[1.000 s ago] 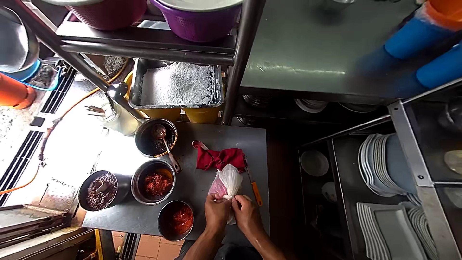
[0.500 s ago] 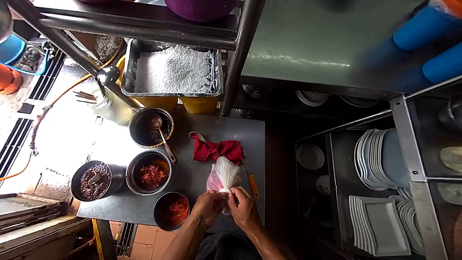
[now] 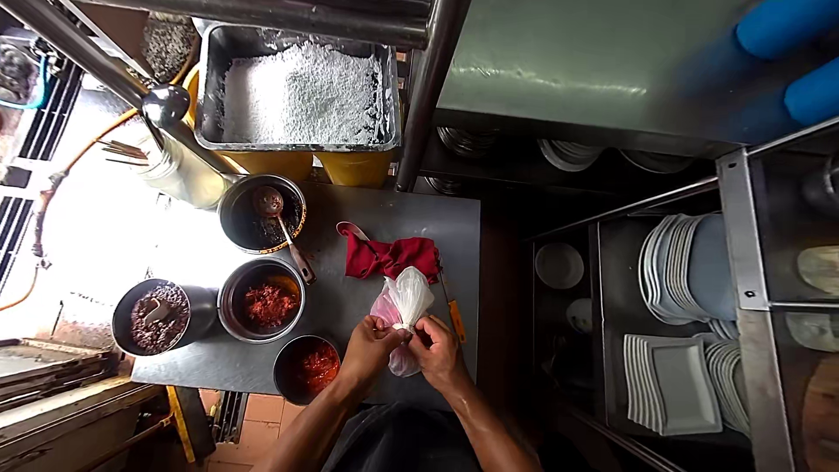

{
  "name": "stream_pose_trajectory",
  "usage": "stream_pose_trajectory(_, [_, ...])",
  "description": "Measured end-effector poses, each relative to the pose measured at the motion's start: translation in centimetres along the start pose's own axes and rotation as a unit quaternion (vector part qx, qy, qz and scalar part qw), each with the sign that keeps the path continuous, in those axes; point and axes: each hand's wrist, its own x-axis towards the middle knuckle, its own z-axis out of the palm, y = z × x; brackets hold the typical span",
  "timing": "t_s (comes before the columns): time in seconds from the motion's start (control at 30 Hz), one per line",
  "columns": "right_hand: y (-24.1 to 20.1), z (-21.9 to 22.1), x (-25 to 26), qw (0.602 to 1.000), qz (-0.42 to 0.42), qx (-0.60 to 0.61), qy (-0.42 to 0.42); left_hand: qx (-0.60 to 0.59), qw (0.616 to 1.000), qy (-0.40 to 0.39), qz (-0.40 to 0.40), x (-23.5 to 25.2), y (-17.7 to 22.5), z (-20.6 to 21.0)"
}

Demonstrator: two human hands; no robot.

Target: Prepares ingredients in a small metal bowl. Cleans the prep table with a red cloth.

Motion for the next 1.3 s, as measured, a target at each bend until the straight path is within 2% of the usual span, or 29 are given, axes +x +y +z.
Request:
stream_pose_trajectory(0.07, [0.7,0.6,-0.5,0.999,-0.037,-0.024,0.023,0.029,1.000,0.008,0.000,0.0,0.0,0.0])
stream_pose_trajectory(0.13, [1.8,0.9,-1.1,0.993,-0.085,-0.077,0.027,0.011,0.999,0.037,-0.011,0.1,-0.1,0.5])
stream_pose_trajectory(0.2, [2.1,1.9,-1.3,0.989,-0.082,-0.123,-0.021,0.000,0.996,0.081,-0.020,0.2,0.1,1.5])
stream_pose_trajectory(0.27, [1.8,3.7,-1.6,0.988,-0.040,-0.150,-0.009,0.055,0.995,0.085,-0.014,-0.4,0.2,2.7])
stream_pose_trajectory(0.37, [1.2,5.7,-0.2,0.989,0.003,-0.096,0.113,0.114,0.990,0.076,0.014,-0.9,0.3,3.5])
stream_pose_trajectory(0.47, [1.4,6.8,0.7,0.979,-0.052,-0.067,0.186,0.132,0.984,0.110,0.036,-1.3,0.0,2.8])
stream_pose_trajectory(0.53, [1.4,6.6,1.0,0.977,-0.076,-0.037,0.197,0.144,0.980,0.129,0.054,-1.9,-0.2,3.0])
stream_pose_trajectory(0.63, [1.6,6.1,1.4,0.981,-0.059,-0.020,0.185,0.156,0.976,0.142,0.052,-2.7,0.3,3.4])
stream_pose_trajectory(0.7, [2.2,6.0,2.0,0.986,-0.039,-0.006,0.162,0.190,0.974,0.119,0.029,-3.3,1.2,2.9])
stream_pose_trajectory(0.77, [2.9,6.0,2.9,0.983,-0.053,-0.017,0.177,0.224,0.970,0.090,-0.001,-4.2,1.9,2.4])
stream_pose_trajectory(0.83, [3.3,5.9,3.6,0.975,-0.097,-0.060,0.192,0.209,0.974,0.084,-0.015,-4.8,1.9,2.4])
stream_pose_trajectory(0.97, [3.7,5.7,4.5,0.969,-0.142,-0.089,0.182,0.102,0.991,0.082,-0.036,-5.5,1.8,2.1])
stream_pose_trajectory(1.1, [3.7,5.0,5.9,0.972,-0.147,-0.126,0.133,0.020,0.995,0.087,-0.051,-6.2,2.4,1.8])
stream_pose_trajectory(1.2, [2.7,2.1,6.6,0.983,-0.090,-0.159,-0.010,-0.036,0.989,0.132,-0.064,-5.0,3.5,0.9])
stream_pose_trajectory(1.27, [1.8,-0.1,6.1,0.971,-0.038,-0.204,-0.115,0.004,0.982,0.189,-0.014,-4.4,3.5,-0.5])
stream_pose_trajectory(1.3, [1.8,-0.8,5.7,0.969,-0.032,-0.215,-0.118,0.063,0.975,0.208,0.046,-4.2,3.6,-1.2])
